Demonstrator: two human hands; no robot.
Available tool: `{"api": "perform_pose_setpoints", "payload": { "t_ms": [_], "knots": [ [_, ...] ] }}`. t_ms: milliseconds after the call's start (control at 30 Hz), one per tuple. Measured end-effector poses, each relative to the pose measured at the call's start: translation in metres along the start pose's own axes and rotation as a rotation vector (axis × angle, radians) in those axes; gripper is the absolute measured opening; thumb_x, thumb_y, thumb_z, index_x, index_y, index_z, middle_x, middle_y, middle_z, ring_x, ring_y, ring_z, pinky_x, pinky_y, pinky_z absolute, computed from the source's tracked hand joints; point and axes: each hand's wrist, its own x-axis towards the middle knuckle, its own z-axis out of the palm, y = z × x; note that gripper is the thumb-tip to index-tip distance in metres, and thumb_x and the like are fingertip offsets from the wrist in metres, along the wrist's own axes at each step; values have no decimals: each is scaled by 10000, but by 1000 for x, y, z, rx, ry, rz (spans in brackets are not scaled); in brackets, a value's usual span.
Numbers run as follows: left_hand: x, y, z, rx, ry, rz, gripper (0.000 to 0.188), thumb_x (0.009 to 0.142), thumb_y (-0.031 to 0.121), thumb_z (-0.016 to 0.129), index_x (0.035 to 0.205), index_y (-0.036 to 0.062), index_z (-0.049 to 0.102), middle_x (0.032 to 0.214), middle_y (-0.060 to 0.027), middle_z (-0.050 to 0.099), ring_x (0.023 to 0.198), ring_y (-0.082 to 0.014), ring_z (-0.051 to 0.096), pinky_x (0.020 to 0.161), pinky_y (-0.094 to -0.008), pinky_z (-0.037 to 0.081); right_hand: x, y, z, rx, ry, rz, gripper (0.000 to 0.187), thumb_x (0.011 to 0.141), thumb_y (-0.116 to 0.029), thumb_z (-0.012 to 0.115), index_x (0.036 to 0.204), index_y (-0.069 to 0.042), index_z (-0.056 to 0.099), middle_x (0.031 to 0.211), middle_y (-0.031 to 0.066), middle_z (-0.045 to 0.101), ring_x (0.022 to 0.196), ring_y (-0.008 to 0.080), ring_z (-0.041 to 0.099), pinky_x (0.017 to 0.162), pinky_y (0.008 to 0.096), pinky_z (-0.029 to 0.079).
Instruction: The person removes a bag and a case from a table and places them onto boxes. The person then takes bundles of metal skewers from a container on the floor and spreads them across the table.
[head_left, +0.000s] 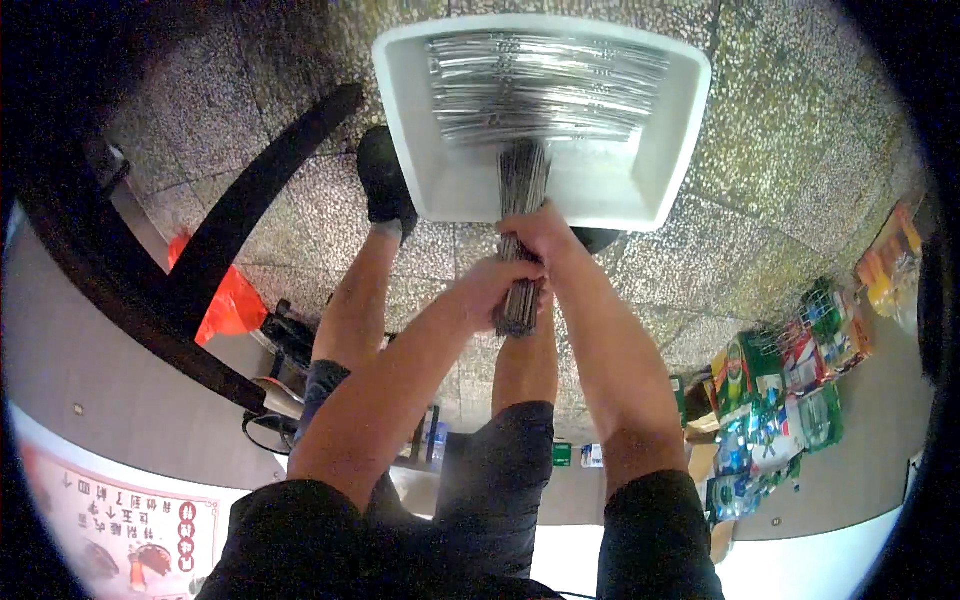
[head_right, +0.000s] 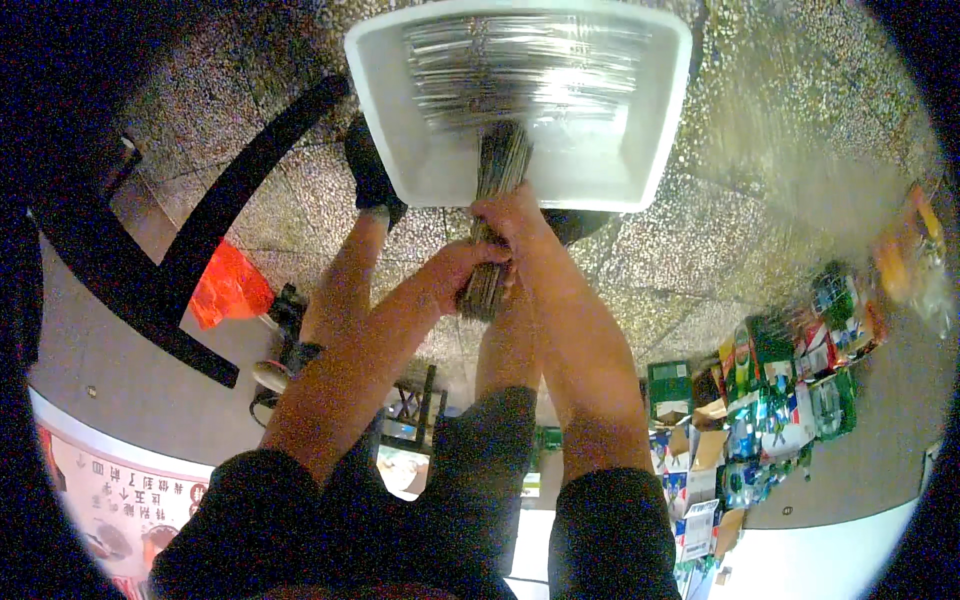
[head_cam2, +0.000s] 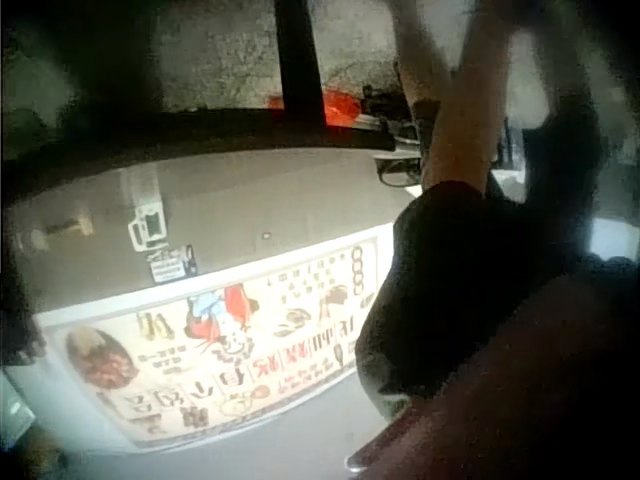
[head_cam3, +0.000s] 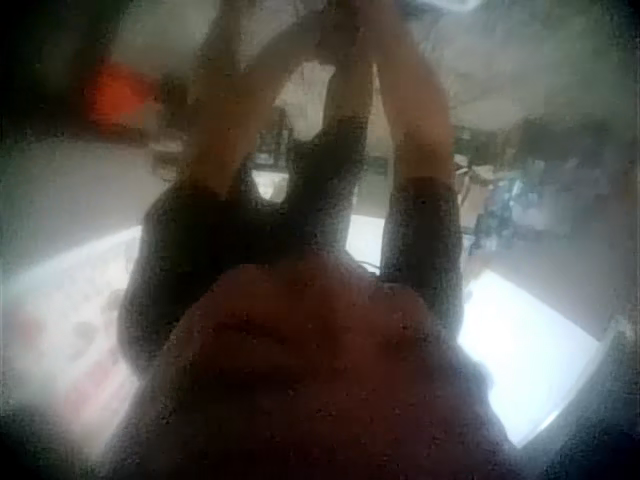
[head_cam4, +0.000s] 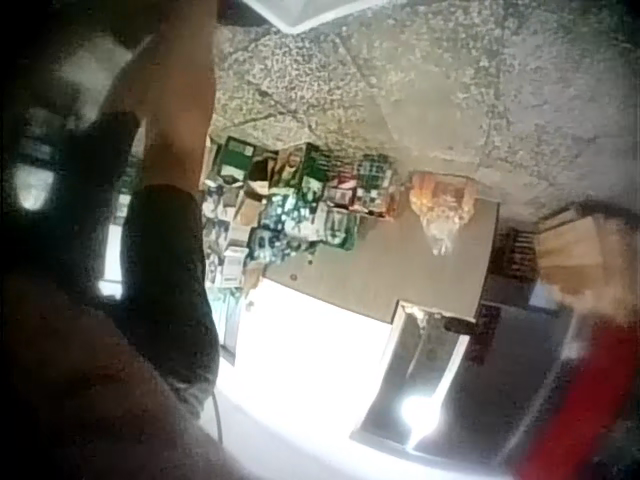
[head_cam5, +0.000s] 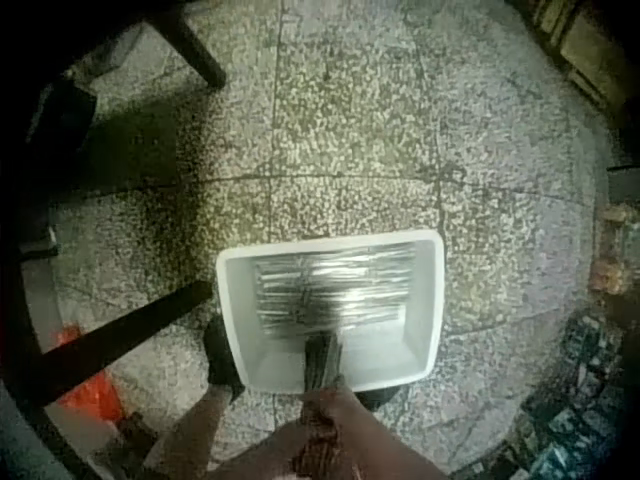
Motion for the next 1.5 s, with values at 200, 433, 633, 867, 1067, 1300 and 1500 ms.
{"api": "perform_pose_setpoints", "payload": {
  "t_ms": [200, 433, 633, 867, 1067, 1300, 1500],
  "knots": [
    [-8, -4, 2, -46, -107, -11, 193, 858, 202, 611, 911, 19, 578, 808, -120, 633, 693, -247, 648, 633, -373, 568, -17, 2, 2, 140, 30, 76, 300, 694, -154, 780, 865, 14, 599, 718, 84, 600, 574, 182, 553, 496, 345, 462],
    [14, 2, -11, -222, -241, 24, 237, 867, 246, 614, 903, 17, 563, 795, -129, 613, 700, -265, 641, 666, -403, 565, 4, -19, 7, 54, -15, 170, 250, 713, -153, 773, 769, 26, 608, 631, 98, 585, 504, 191, 541, 443, 372, 452],
    [9, -14, -11, -84, -26, 40, 196, 835, 187, 640, 887, 14, 566, 762, -110, 612, 650, -224, 627, 616, -370, 558, 10, 18, 4, 3, 16, 29, 185, 699, -39, 703, 807, 30, 569, 630, 91, 571, 520, 194, 554, 450, 361, 460],
    [-63, -39, 19, 61, 102, 25, 168, 768, 85, 643, 903, 31, 559, 747, -66, 597, 624, -191, 594, 534, -343, 501, -73, 20, 17, 250, 12, -91, 232, 702, 10, 657, 894, 18, 526, 677, 83, 559, 559, 197, 564, 478, 337, 472],
    [-115, -74, 88, 430, 65, 133, 312, 709, 138, 694, 975, 40, 563, 800, -69, 605, 657, -198, 592, 575, -345, 481, -184, -18, -21, 477, -30, -127, 603, 690, -1, 690, 1200, -19, 369, 909, 98, 553, 756, 202, 566, 607, 328, 500],
    [-204, -150, 299, 891, -200, 592, 638, 718, 80, 699, 1263, -12, 380, 1061, -148, 576, 925, -219, 596, 757, -341, 494, -451, -154, -136, 351, 407, -479, 609, 725, -2, 689, 1245, -28, 374, 937, 76, 565, 755, 164, 571, 595, 301, 494],
    [-322, -230, 477, 952, -735, 1129, 828, 674, 154, 744, 1312, -81, 272, 1160, -289, 535, 1100, -352, 548, 929, -390, 450, -690, -208, -201, 50, 901, -995, 413, 758, -97, 683, 1107, -4, 484, 826, 76, 596, 664, 148, 579, 592, 276, 475]
  ]
}}
